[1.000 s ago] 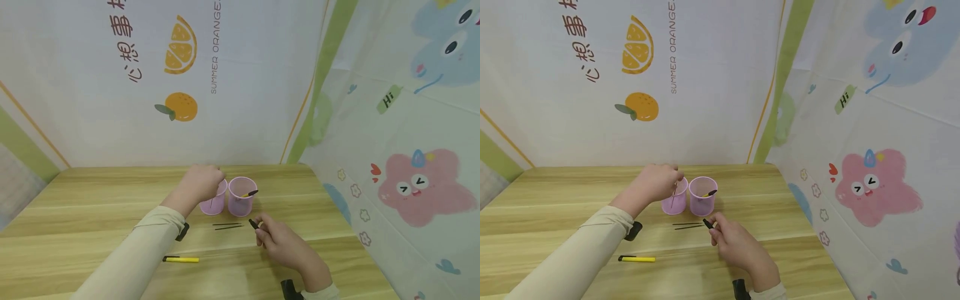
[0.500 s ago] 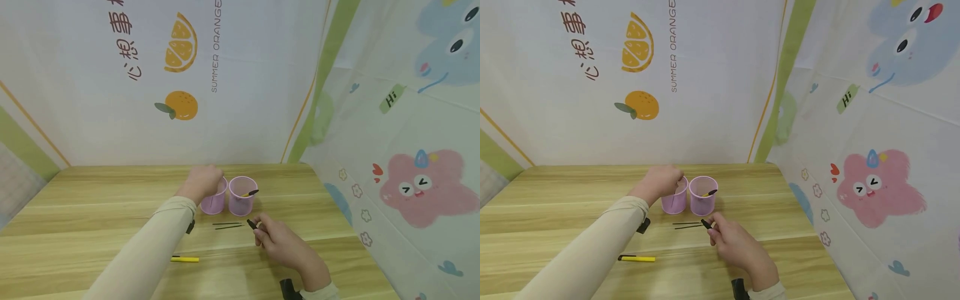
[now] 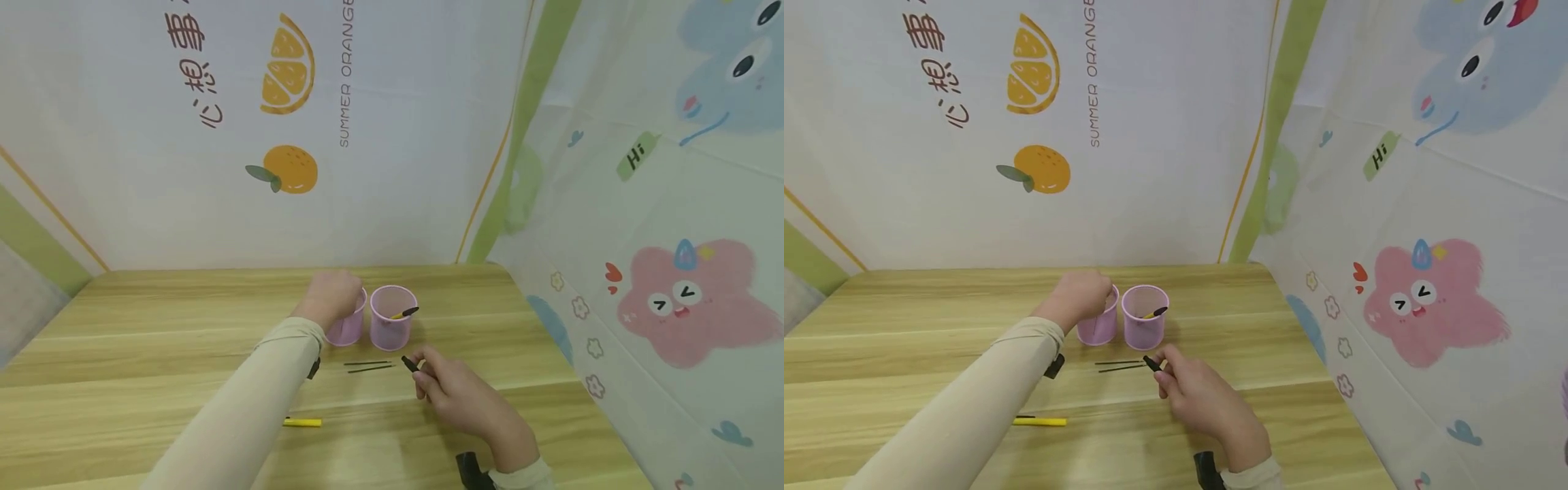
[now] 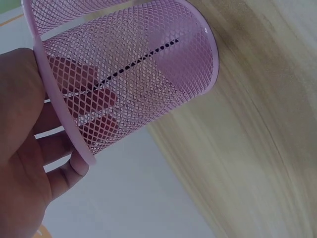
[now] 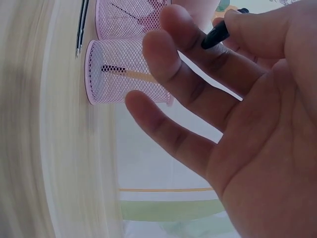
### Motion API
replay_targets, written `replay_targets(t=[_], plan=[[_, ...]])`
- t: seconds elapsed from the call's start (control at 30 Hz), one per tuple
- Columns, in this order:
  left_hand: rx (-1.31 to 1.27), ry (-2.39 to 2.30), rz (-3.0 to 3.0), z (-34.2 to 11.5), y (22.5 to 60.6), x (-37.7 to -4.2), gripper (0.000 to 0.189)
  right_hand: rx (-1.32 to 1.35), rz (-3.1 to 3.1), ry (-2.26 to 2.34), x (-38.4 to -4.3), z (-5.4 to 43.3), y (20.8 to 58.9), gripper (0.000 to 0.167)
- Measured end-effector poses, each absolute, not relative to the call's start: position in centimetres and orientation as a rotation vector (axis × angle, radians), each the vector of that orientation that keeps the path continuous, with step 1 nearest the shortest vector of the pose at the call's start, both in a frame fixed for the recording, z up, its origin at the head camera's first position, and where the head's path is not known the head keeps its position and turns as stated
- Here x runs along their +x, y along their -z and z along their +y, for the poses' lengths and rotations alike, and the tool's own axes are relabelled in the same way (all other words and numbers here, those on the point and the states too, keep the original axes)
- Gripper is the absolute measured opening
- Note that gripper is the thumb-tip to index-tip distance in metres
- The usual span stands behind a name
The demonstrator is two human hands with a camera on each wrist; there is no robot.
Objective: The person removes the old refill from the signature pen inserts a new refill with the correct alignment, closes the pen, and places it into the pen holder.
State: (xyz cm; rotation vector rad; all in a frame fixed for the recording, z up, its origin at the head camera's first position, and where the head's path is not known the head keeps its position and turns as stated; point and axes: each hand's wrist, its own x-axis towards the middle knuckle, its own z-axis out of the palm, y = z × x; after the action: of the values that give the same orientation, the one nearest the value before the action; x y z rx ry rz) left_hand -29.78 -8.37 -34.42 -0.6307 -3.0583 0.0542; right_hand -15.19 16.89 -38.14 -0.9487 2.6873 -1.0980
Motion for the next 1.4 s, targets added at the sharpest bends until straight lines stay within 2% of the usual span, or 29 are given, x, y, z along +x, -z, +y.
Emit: replay_targets(t=[0.27,0.47,0.73,0.87,1.0,1.17,1.4], plan=[[-0.651,0.015,-3.059,-8.6,34.1,-29.9,0.008,-0.905,2.683,1.089,-15.2,17.0,37.7,0.013],[-0.662,-0.005,-2.982,-8.2,32.3,-29.9,0.004,-0.897,2.694,1.077,-15.2,17.1,37.4,0.013],[-0.646,0.008,-2.798,-8.1,29.0,-28.3,0.017,-0.923,2.685,1.096,-15.1,17.0,37.6,0.011],[-0.725,-0.04,-2.705,-7.8,28.5,-26.5,0.036,-0.922,2.68,1.102,-15.1,17.1,37.7,0.012],[-0.811,-0.058,-2.572,-7.2,28.6,-24.2,0.046,-0.933,2.69,1.097,-15.1,17.1,37.7,0.011],[-0.889,-0.091,-2.421,-6.7,29.9,-21.5,0.035,-0.923,2.693,1.095,-15.0,17.1,37.6,0.01],[-0.929,0.057,-2.247,-7.2,32.7,-19.1,0.033,-0.893,2.705,1.084,-15.0,17.4,37.6,0.014]])
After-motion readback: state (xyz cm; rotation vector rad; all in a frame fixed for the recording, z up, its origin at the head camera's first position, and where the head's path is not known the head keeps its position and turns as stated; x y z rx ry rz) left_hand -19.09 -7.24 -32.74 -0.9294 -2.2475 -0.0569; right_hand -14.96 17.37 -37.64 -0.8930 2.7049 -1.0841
